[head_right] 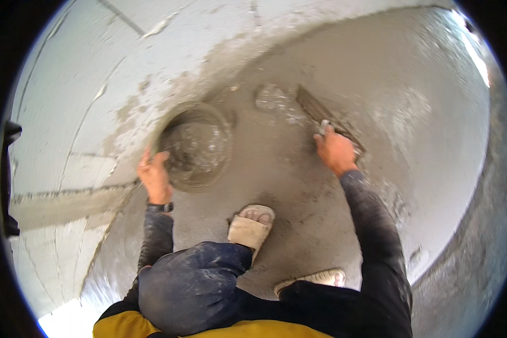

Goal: The person smooths wet concrete on a curved floor surface using a trowel. They repeatedly scoop concrete from a bucket and spread it evenly across the floor, maintaining a consistent finish.

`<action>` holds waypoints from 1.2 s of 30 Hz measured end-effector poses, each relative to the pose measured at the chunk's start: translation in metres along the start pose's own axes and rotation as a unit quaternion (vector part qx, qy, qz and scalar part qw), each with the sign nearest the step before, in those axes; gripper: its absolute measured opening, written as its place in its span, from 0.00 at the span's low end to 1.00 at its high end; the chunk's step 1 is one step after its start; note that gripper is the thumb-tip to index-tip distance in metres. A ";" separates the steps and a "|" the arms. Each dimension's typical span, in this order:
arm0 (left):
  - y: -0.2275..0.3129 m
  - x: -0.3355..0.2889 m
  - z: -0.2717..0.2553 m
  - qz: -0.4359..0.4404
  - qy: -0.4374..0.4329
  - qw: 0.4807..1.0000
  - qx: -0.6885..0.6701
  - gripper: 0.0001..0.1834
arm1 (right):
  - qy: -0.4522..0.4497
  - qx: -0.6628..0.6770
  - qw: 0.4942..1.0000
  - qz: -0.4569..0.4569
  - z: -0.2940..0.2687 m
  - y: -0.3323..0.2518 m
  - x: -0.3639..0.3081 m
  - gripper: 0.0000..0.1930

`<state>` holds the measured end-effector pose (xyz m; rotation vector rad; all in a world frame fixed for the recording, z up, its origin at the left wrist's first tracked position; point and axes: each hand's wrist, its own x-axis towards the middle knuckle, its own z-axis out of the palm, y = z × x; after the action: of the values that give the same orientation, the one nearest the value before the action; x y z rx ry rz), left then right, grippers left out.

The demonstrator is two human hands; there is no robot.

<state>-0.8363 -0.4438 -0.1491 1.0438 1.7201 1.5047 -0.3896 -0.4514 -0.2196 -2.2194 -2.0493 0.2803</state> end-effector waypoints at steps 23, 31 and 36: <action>0.026 -0.004 0.113 0.036 -0.172 0.983 -0.054 0.27 | -0.258 0.395 0.881 0.044 -0.014 -0.054 -0.045 0.32; 0.022 -0.006 0.087 0.075 -0.119 0.990 -0.029 0.31 | -0.046 0.007 0.992 -0.115 -0.022 0.036 -0.112 0.21; 0.013 0.007 0.028 0.030 -0.033 0.997 -0.065 0.35 | 0.010 -0.017 0.997 -0.074 0.001 0.063 -0.141 0.22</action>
<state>-0.8137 -0.4235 -0.1400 1.0730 1.5375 1.5783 -0.3387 -0.5972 -0.2241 -2.0651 -2.2096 0.2089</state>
